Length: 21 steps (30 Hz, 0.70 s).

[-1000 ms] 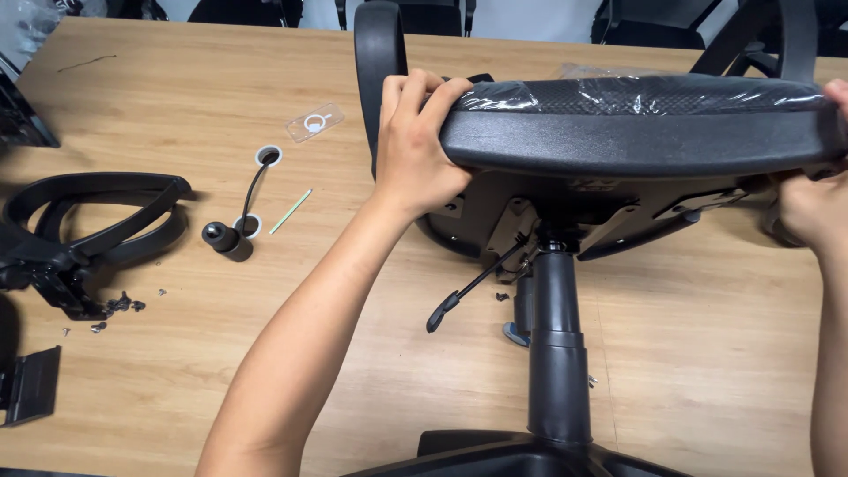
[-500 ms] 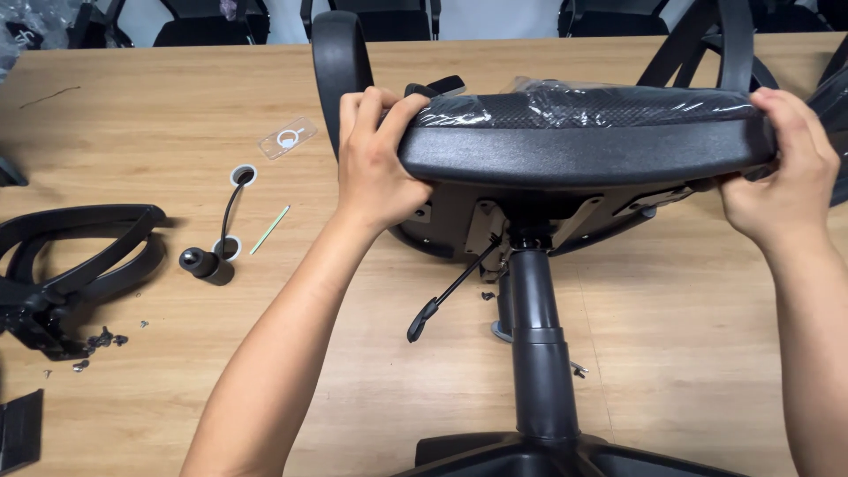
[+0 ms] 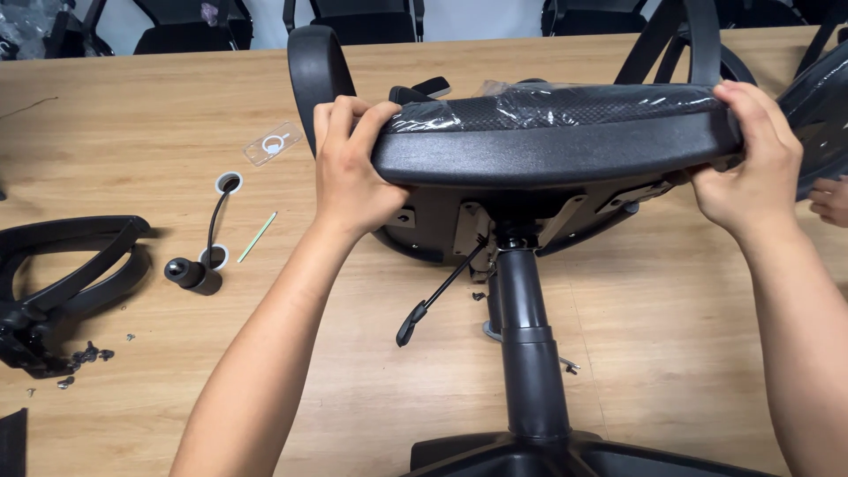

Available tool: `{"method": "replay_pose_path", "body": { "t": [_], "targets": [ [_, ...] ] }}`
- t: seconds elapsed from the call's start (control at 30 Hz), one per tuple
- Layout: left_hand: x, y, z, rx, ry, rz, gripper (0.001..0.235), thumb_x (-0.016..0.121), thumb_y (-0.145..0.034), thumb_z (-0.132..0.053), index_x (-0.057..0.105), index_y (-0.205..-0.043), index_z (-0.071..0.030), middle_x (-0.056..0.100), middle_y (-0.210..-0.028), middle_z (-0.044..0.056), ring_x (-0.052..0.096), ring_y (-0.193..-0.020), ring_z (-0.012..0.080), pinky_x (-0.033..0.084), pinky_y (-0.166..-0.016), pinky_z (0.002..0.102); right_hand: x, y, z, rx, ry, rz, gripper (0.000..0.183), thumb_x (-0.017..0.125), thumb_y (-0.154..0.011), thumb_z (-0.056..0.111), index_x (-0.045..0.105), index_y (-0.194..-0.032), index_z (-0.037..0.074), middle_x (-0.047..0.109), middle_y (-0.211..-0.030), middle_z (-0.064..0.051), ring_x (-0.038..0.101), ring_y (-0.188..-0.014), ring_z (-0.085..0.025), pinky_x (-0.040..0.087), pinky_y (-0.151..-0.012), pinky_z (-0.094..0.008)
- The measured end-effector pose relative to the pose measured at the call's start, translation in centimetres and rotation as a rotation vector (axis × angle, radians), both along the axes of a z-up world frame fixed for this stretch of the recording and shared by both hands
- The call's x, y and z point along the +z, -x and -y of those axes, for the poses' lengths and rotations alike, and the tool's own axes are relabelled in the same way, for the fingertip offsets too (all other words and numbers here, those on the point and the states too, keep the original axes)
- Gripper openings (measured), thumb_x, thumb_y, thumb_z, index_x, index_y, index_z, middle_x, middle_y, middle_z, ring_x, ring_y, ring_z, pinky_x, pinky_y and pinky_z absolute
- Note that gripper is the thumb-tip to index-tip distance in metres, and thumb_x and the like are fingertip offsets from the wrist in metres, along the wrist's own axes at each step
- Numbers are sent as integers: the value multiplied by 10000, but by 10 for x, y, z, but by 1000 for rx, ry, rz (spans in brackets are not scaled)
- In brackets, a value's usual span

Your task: The person assembles an office chair on a wooden table, holding the upside-down seat and aligning it on the gas lift mechanism, then uses a screwdriver to drive screws into the seat plate, steadying the seat with the other hand. A second person's hands occasionally pass screws and a screwdriver on the table.

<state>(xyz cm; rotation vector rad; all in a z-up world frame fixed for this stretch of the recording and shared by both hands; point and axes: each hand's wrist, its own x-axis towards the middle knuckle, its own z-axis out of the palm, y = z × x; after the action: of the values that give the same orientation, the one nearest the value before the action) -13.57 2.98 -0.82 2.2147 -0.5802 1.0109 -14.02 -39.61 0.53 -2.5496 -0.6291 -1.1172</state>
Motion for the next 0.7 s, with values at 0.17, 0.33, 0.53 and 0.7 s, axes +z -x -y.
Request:
{"method": "replay_pose_path", "body": {
  "t": [0.17,0.33,0.53,0.7],
  "targets": [
    [-5,1,-4,16,0,-21,618,840,-599,-64,662,-1190,-76,540,-1136,111,487,-1104,334,489,-953,419,2,-1,-8,19,15,12,627,777,-807,-88,554,-1381,28,609,-1404,-220,639,-1294,-391,560,-1100,-432],
    [-15,3,-6,21,-3,-44,633,819,-577,-32,663,-1189,-75,541,-1134,114,488,-1112,340,486,-952,421,-33,-4,9,-2,-19,-76,591,814,-872,-22,553,-1399,41,601,-1451,-203,625,-1353,-366,542,-1158,-406],
    [-24,4,-6,24,-1,-57,649,806,-564,-15,664,-1194,-78,557,-1139,118,495,-1118,352,484,-965,428,-41,2,3,16,-77,-81,601,813,-841,-22,557,-1383,33,596,-1447,-208,610,-1359,-376,521,-1192,-431],
    [-41,7,-9,28,27,-47,658,771,-544,12,667,-1187,-85,580,-1150,121,498,-1141,366,482,-991,436,-50,3,-8,17,-95,-50,664,807,-775,-41,575,-1389,54,606,-1413,-206,624,-1320,-381,531,-1168,-439]
  ]
}}
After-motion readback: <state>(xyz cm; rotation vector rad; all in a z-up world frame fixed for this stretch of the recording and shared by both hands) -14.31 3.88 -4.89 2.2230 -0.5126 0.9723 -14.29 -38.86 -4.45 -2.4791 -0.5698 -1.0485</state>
